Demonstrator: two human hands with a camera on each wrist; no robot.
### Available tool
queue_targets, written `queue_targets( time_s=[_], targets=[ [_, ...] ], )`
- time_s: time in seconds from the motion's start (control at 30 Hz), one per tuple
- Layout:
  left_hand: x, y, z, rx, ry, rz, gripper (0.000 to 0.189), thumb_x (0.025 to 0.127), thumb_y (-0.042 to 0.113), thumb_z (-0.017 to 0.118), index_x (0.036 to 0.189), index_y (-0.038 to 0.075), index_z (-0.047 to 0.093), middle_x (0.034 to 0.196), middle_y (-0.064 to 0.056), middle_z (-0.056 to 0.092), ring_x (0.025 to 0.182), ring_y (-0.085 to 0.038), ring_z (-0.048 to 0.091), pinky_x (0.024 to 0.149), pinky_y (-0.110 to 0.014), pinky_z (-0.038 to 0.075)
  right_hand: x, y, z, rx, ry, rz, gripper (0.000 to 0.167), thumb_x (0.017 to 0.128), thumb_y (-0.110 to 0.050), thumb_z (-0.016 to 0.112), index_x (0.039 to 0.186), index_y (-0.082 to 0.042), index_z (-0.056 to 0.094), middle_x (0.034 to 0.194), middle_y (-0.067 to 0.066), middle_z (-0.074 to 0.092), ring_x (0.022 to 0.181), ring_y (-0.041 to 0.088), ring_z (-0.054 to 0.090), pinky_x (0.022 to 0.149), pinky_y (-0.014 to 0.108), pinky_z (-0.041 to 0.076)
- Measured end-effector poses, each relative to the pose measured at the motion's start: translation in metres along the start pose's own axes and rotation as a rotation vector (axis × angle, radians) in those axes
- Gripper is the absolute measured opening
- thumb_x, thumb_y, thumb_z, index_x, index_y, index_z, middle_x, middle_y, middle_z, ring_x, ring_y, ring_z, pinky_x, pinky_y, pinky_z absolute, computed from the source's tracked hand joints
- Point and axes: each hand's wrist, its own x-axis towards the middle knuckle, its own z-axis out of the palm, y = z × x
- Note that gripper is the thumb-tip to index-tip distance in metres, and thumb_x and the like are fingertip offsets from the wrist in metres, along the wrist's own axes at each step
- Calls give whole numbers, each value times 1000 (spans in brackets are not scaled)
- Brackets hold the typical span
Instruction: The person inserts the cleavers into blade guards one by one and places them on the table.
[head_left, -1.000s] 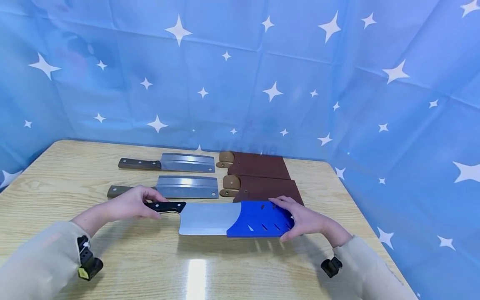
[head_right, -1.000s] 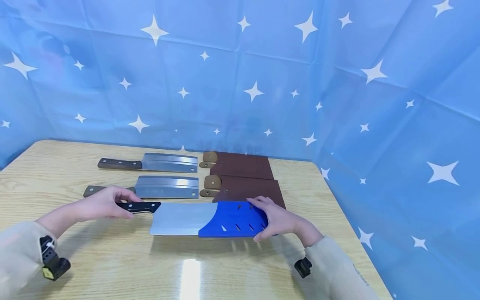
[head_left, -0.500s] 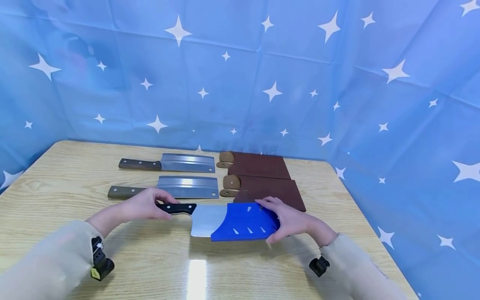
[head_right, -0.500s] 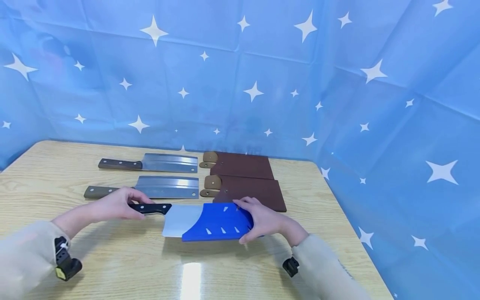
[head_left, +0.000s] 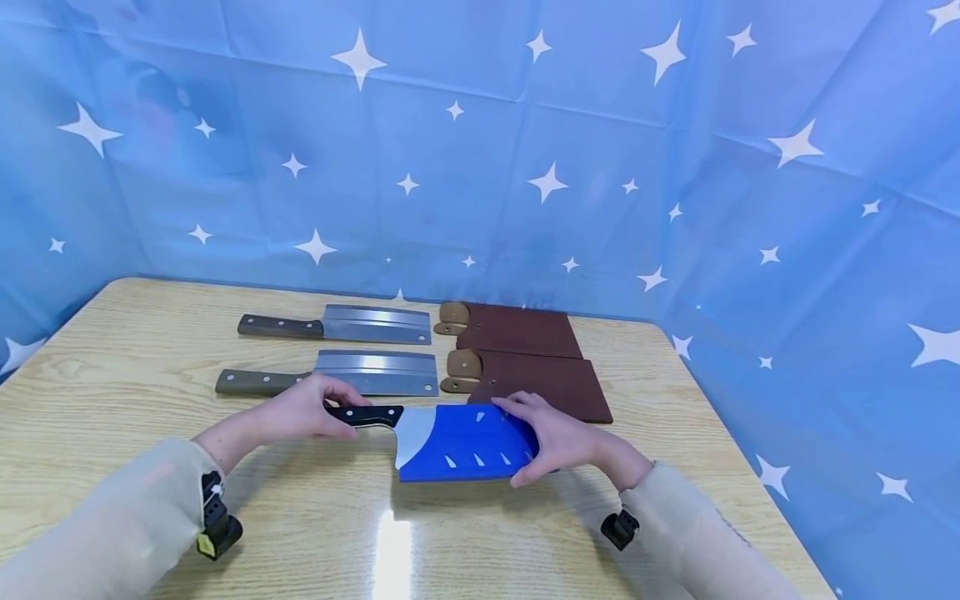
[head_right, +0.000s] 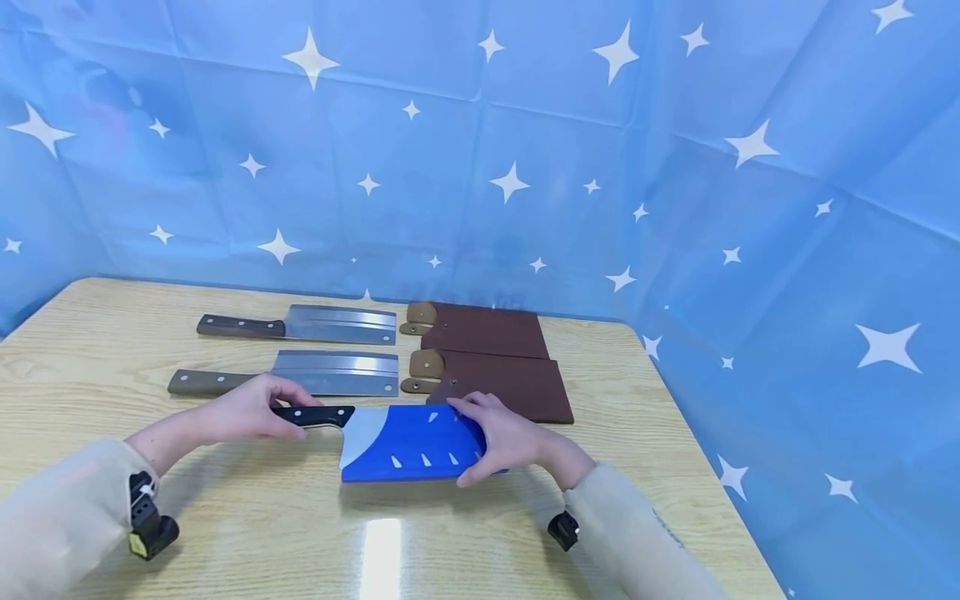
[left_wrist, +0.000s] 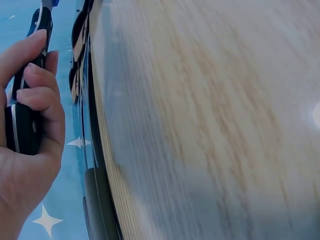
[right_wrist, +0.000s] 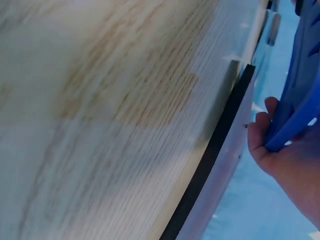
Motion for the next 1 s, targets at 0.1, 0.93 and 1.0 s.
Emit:
queue_targets(
  time_s=[0.1, 0.93, 1.0],
  targets=[
    [0, -1, 0, -1, 5, 12, 38, 75, 13, 77, 109, -1, 66, 93, -10, 66, 70, -13, 53, 55, -25, 46, 0, -1, -1, 2, 10, -9, 101, 65, -42, 79, 145, -4, 31, 134, 13, 39, 122, 29, 36, 94, 48, 40],
    [-15, -19, -3, 203, 38, 39, 32, 76, 18, 77, 104, 7, 68, 97, -3, 67, 86, -14, 56, 73, -27, 46, -5, 5, 14, -136, 10, -2, 102, 65, -52, 78, 142, -2, 32, 138, 11, 41, 125, 26, 38, 100, 48, 38],
    [-15, -21, -1, 216, 47, 37, 31, 75, 18, 77, 103, 8, 69, 97, -3, 67, 86, -14, 56, 73, -27, 46, -4, 4, 16, -180, 15, -9, 102, 64, -55, 77, 140, -2, 35, 137, 10, 44, 124, 24, 39, 101, 46, 38]
  ],
)
